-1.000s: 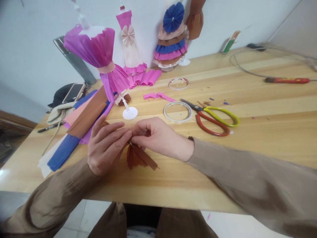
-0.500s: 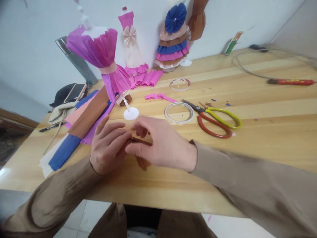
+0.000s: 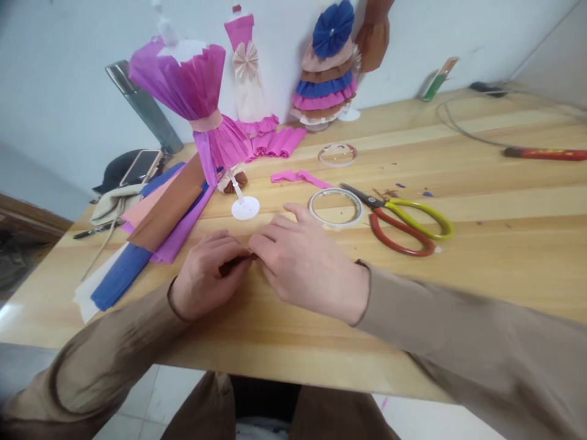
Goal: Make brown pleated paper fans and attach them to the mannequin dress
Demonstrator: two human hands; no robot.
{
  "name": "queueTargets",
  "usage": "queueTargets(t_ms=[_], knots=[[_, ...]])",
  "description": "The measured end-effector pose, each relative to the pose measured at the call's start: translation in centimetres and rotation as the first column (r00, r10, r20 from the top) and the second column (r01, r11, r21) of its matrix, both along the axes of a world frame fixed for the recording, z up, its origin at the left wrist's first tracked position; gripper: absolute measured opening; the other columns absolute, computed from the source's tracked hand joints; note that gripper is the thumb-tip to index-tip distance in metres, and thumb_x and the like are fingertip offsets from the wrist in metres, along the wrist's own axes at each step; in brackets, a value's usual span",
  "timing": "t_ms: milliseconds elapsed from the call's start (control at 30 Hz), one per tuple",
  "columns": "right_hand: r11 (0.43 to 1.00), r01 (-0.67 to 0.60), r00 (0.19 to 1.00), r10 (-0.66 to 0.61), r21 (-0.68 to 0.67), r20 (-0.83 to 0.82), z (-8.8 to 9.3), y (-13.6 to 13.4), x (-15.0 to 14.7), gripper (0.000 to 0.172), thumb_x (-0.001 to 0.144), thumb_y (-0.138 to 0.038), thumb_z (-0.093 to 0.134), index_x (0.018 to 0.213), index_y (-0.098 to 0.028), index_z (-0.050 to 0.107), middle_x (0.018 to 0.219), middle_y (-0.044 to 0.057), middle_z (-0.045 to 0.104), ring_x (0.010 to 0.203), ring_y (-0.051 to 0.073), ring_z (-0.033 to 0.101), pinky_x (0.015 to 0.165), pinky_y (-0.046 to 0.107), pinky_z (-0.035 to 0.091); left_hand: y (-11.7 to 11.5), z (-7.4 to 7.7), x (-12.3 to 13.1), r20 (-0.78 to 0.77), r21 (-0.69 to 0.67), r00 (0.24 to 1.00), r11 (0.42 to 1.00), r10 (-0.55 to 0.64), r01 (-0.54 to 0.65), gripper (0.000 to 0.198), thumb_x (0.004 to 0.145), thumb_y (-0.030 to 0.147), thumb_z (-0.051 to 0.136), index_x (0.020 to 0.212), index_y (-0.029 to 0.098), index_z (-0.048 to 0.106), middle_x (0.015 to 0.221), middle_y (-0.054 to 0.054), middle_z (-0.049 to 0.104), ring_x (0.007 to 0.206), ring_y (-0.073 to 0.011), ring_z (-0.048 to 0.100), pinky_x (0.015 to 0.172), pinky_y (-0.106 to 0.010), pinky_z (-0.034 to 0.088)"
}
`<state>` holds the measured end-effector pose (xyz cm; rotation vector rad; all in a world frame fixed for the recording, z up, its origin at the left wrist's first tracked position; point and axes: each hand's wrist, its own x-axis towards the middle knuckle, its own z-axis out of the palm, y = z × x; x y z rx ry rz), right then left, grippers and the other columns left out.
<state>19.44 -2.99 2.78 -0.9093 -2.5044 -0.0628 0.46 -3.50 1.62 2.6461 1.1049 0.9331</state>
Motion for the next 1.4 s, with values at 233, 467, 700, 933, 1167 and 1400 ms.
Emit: queueTargets(t_ms=[233,467,700,933,1167,1400], knots=[[0.994,-0.029,0.999,0.027,-0.102,-0.021,0.1,0.3,0.2,0.021,0.089,-0.016,0.048,0.078,-0.017,0.066,0.074,0.005,0.068,0.073,0.019,0.061,0.09,0.045,0.038,-0.3,0.4,0.1,0.067,-0.136,0.998,0.991,0.01,-0.001,0.015,0.081,0.01,0.056,0.072,0.015,0.067,0.066,-0.004,0.069,0.063,-0.0143,0.06,0.062,-0.027,0.048],[0.916,-0.093,0.989,0.039,-0.389,-0.145,0.0,1.6,0.3,0.016,0.08,-0.013,0.053,0.071,-0.018,0.065,0.064,0.001,0.064,0.061,0.015,0.056,0.063,0.028,0.038,-0.1,0.9,-0.1,0.104,-0.469,0.993,0.883,0.047,0.007,0.018,0.081,0.019,0.056,0.081,0.013,0.072,0.079,-0.008,0.073,0.074,-0.0174,0.066,0.068,-0.029,0.051],[0.834,-0.093,0.987,0.004,-0.544,-0.162,0.1,1.5,0.4,0.014,0.078,-0.015,0.052,0.069,-0.016,0.063,0.063,0.0,0.062,0.058,0.012,0.052,0.056,0.024,0.034,0.1,1.4,-0.4,0.073,-0.423,0.995,0.906,0.072,-0.035,0.018,0.08,0.024,0.06,0.08,0.012,0.074,0.074,-0.008,0.072,0.072,-0.0184,0.064,0.068,-0.031,0.05],[0.821,-0.109,0.988,0.028,-0.561,-0.151,0.3,1.1,-0.1,0.014,0.077,-0.012,0.052,0.065,-0.017,0.058,0.062,0.0,0.059,0.057,0.012,0.05,0.054,0.024,0.033,0.6,1.5,-0.8,0.046,-0.494,0.996,0.865,-0.074,0.087,0.016,0.081,0.022,0.059,0.083,0.012,0.072,0.078,-0.008,0.073,0.074,-0.018,0.065,0.071,-0.03,0.051],[0.861,-0.071,0.996,0.033,-0.504,-0.084,0.2,1.1,-0.3,0.014,0.079,-0.012,0.055,0.069,-0.016,0.063,0.066,0.003,0.064,0.065,0.015,0.056,0.061,0.027,0.036,0.6,1.4,-0.9,-0.003,-0.528,0.987,0.838,-0.161,0.135,0.02,0.084,0.013,0.05,0.083,0.014,0.07,0.083,-0.006,0.073,0.079,-0.017,0.066,0.075,-0.028,0.05],[0.794,-0.085,0.961,-0.093,-0.602,-0.259,-0.1,1.5,0.0,0.01,0.078,-0.017,0.062,0.085,-0.016,0.068,0.07,0.001,0.07,0.061,0.013,0.062,0.059,0.025,0.045,0.8,2.1,-0.7,0.125,-0.718,0.992,0.687,-0.037,0.116,0.018,0.08,0.02,0.053,0.069,0.013,0.066,0.063,0.0,0.062,0.06,-0.0105,0.053,0.058,-0.022,0.042]])
